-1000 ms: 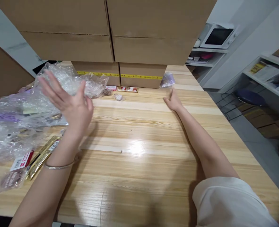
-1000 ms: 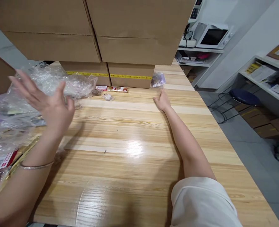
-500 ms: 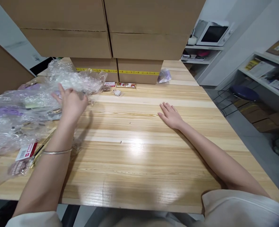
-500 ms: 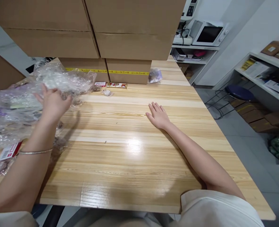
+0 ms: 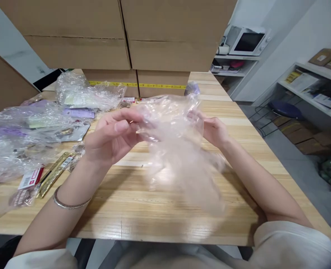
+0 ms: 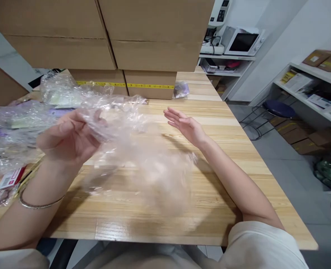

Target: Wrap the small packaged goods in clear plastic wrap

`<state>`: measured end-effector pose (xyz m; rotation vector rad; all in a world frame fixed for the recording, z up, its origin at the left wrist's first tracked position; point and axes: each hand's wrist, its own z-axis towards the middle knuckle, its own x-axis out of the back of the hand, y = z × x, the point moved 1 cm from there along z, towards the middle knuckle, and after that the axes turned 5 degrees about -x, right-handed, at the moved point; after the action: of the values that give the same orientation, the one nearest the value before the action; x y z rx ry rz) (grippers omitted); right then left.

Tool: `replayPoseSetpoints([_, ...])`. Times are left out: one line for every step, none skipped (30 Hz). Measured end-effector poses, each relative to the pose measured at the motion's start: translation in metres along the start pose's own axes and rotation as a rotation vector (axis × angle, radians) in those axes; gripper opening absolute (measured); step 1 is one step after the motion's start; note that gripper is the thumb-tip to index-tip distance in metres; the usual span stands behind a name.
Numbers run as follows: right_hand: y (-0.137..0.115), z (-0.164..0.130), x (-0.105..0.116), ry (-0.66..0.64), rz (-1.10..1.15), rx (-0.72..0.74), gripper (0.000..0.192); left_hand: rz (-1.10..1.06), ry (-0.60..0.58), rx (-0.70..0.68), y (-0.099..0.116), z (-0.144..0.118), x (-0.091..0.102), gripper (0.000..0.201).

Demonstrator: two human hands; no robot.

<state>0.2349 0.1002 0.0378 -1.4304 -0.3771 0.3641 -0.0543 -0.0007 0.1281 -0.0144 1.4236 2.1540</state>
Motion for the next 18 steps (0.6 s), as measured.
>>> replayPoseSetpoints([-0.004,-0.003,-0.004,-0.066,0.019,-0.045,0.065,-0.034,0.047,0.009,-0.004,0.002,0.003,0.017])
replayPoseSetpoints([-0.007,-0.006,-0.009,-0.142,0.035,-0.107,0.073,-0.05,0.099,0.019,-0.011,0.004,0.006,0.018])
replayPoseSetpoints([-0.009,-0.009,-0.014,-0.227,0.058,-0.179,0.084,-0.05,0.151,0.036,-0.019,0.006,0.009,0.019])
replayPoseSetpoints([-0.01,-0.012,-0.02,-0.321,0.094,-0.253,0.096,-0.038,0.199,0.056,-0.029,0.009,0.012,0.019])
replayPoseSetpoints([-0.01,-0.015,-0.027,-0.412,0.14,-0.317,0.108,-0.02,0.238,0.081,-0.04,0.011,0.015,0.019])
replayPoseSetpoints([-0.01,-0.017,-0.033,-0.489,0.182,-0.36,0.115,0.001,0.266,0.111,-0.052,0.012,0.017,0.019])
replayPoseSetpoints([-0.01,-0.02,-0.04,-0.542,0.21,-0.381,0.115,0.023,0.28,0.146,-0.063,0.012,0.019,0.019])
replayPoseSetpoints([-0.009,-0.022,-0.046,-0.558,0.212,-0.381,0.109,0.044,0.283,0.174,-0.073,0.012,0.021,0.02])
replayPoseSetpoints([-0.008,-0.024,-0.052,-0.538,0.191,-0.372,0.099,0.064,0.275,0.193,-0.081,0.011,0.023,0.022])
replayPoseSetpoints([-0.006,-0.026,-0.056,-0.487,0.155,-0.365,0.088,0.089,0.265,0.199,-0.087,0.01,0.024,0.025])
replayPoseSetpoints([-0.003,-0.027,-0.06,-0.416,0.119,-0.364,0.077,0.121,0.256,0.201,-0.092,0.009,0.026,0.033])
replayPoseSetpoints([-0.001,-0.028,-0.063,-0.337,0.097,-0.364,0.067,0.156,0.255,0.207,-0.096,0.007,0.027,0.044])
replayPoseSetpoints([0.003,-0.028,-0.064,-0.258,0.098,-0.365,0.059,0.184,0.263,0.232,-0.098,0.006,0.029,0.055])
replayPoseSetpoints([0.006,-0.028,-0.064,-0.187,0.115,-0.364,0.053,0.197,0.269,0.281,-0.1,0.005,0.031,0.063])
replayPoseSetpoints([0.009,-0.026,-0.062,-0.124,0.139,-0.358,0.051,0.189,0.263,0.362,-0.101,0.004,0.033,0.066])
replayPoseSetpoints([0.012,-0.024,-0.059,-0.065,0.15,-0.345,0.052,0.167,0.239,0.464,-0.103,0.003,0.034,0.064])
replayPoseSetpoints([0.015,-0.021,-0.054,-0.013,0.133,-0.328,0.054,0.138,0.195,0.564,-0.104,0.003,0.036,0.056])
replayPoseSetpoints([0.018,-0.017,-0.048,0.027,0.069,-0.309,0.055,0.112,0.148,0.64,-0.106,0.002,0.037,0.045])
